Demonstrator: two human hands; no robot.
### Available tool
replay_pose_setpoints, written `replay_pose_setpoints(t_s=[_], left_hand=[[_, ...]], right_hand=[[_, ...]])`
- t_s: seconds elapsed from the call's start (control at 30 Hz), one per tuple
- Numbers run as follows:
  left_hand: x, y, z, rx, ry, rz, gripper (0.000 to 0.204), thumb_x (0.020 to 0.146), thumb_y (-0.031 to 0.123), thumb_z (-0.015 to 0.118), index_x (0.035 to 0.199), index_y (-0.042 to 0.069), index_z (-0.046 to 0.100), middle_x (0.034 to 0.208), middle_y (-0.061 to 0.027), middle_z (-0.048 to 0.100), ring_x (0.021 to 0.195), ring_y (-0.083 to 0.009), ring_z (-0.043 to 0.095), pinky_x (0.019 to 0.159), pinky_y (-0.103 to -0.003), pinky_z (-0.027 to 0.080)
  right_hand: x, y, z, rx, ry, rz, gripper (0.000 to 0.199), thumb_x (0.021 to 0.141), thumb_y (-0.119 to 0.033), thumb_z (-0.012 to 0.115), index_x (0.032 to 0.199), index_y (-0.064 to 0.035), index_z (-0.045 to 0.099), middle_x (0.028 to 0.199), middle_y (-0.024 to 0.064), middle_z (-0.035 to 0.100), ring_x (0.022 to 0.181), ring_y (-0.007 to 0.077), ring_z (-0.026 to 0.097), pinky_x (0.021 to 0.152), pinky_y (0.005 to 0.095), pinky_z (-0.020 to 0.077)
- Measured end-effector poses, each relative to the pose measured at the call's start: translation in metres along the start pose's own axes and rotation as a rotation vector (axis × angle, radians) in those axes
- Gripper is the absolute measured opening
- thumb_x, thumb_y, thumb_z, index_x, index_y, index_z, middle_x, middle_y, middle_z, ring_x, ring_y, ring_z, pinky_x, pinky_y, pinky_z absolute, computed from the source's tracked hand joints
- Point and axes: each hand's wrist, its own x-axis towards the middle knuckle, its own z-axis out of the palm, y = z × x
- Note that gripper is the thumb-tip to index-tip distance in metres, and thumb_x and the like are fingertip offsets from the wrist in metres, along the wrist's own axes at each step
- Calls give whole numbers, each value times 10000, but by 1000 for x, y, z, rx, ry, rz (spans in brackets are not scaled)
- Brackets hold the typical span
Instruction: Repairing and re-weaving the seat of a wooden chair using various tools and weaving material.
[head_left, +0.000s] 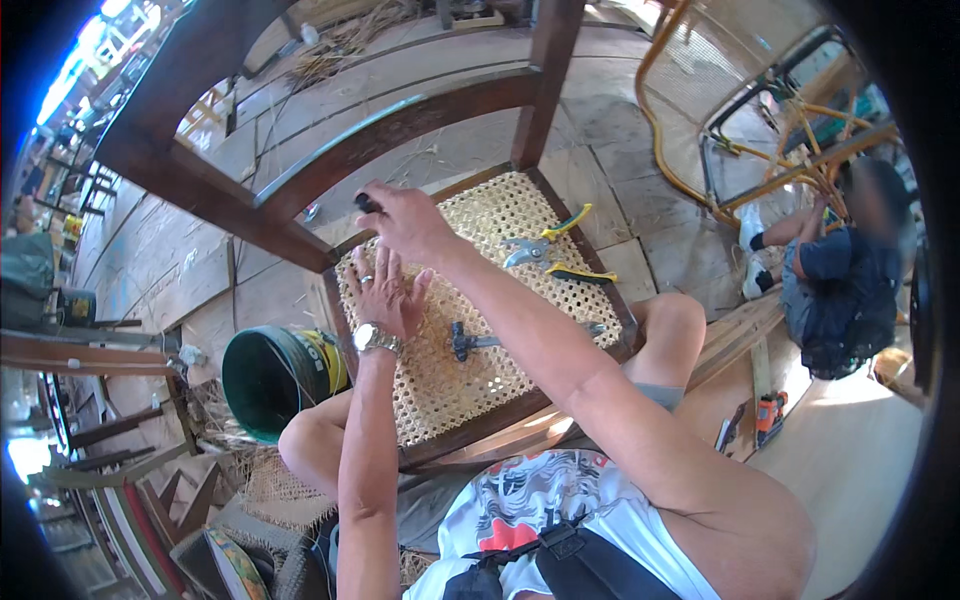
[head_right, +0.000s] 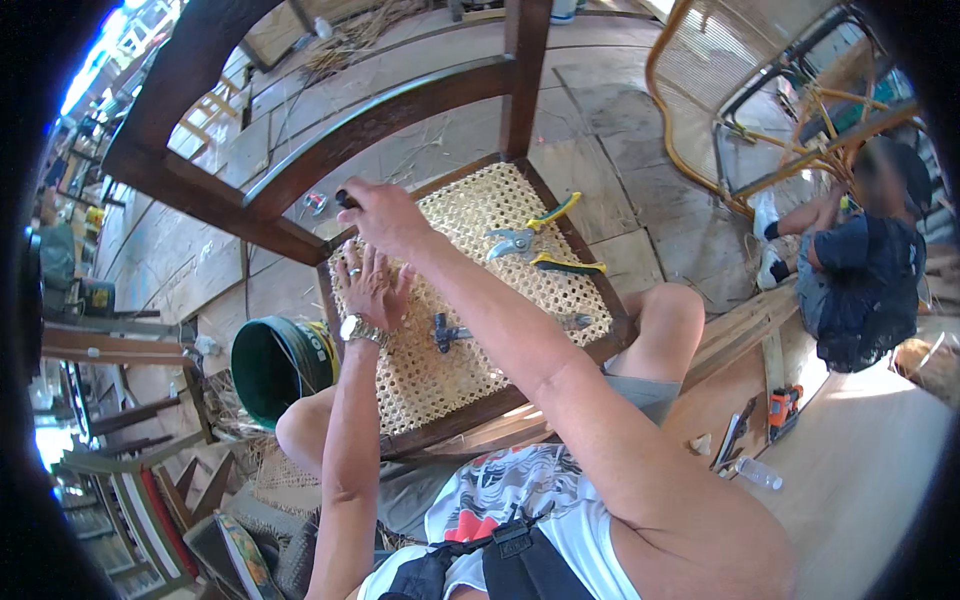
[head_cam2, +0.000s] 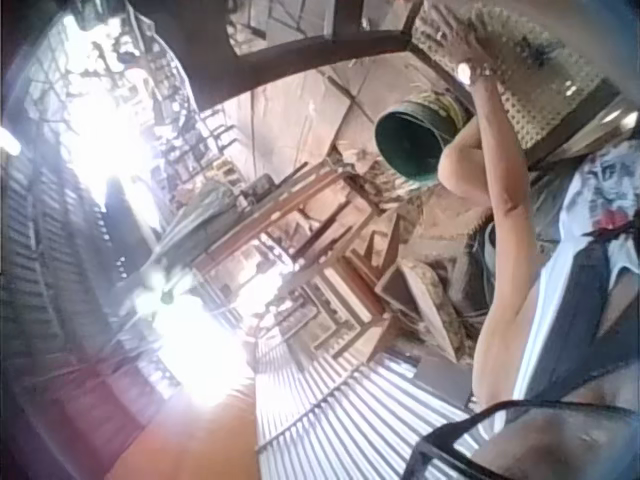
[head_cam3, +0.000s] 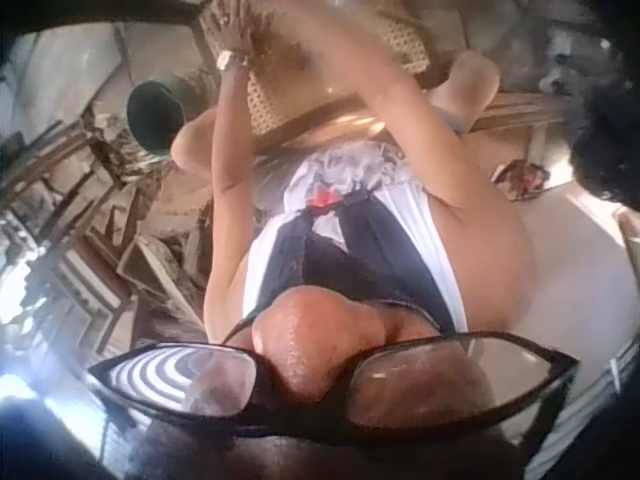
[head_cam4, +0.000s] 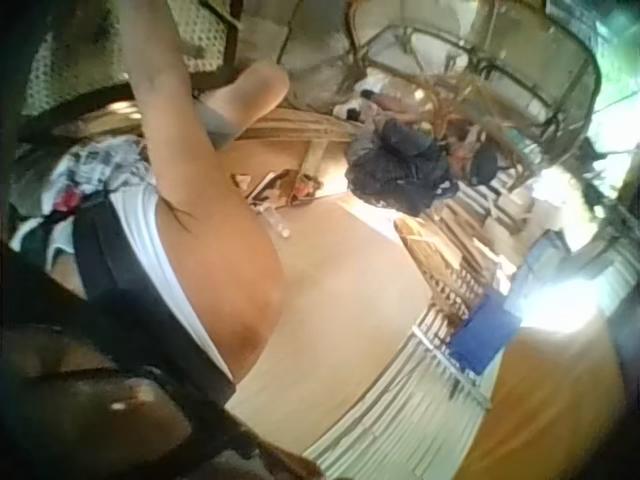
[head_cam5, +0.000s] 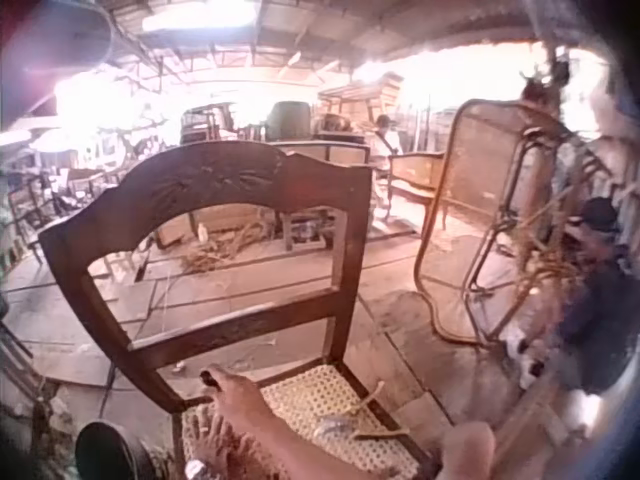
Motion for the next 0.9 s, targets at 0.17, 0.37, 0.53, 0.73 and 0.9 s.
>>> replay_pose_setpoints(t_s=[0.17,0.37,0.53,0.73,0.9], left_hand=[[-45,0,7,-82,164,1,693,995,513,449,1520,67,374,1635,-111,266,1511,-381,183,1207,-583,111],[-117,-23,3,-190,188,-188,705,973,485,512,1497,31,385,1621,-152,285,1462,-407,292,1161,-600,222],[-122,-31,5,-334,233,-218,716,996,464,511,1512,-4,346,1622,-195,258,1431,-407,356,1134,-497,331],[-121,-32,12,-352,235,-189,714,1000,467,499,1520,9,329,1633,-173,242,1450,-389,334,1136,-497,329],[-123,-29,9,-445,225,-212,746,978,505,543,1510,17,357,1625,-192,244,1475,-369,290,1157,-551,278]], right_hand=[[-7,3,-1,-77,232,67,400,823,-345,799,1017,-44,621,864,156,662,768,323,656,723,413,514],[6,29,-11,30,-182,48,320,922,-269,700,1165,-87,598,1002,174,690,950,268,684,829,404,513],[12,13,-9,-33,240,-197,352,848,-363,770,966,-52,653,824,136,698,746,280,680,680,409,514],[43,-45,-45,-39,539,-278,356,979,-383,634,1021,-63,484,877,142,673,673,326,660,590,411,525],[-25,-58,-112,982,477,249,333,972,-325,659,1070,-8,649,914,105,666,684,161,610,558,285,454]])
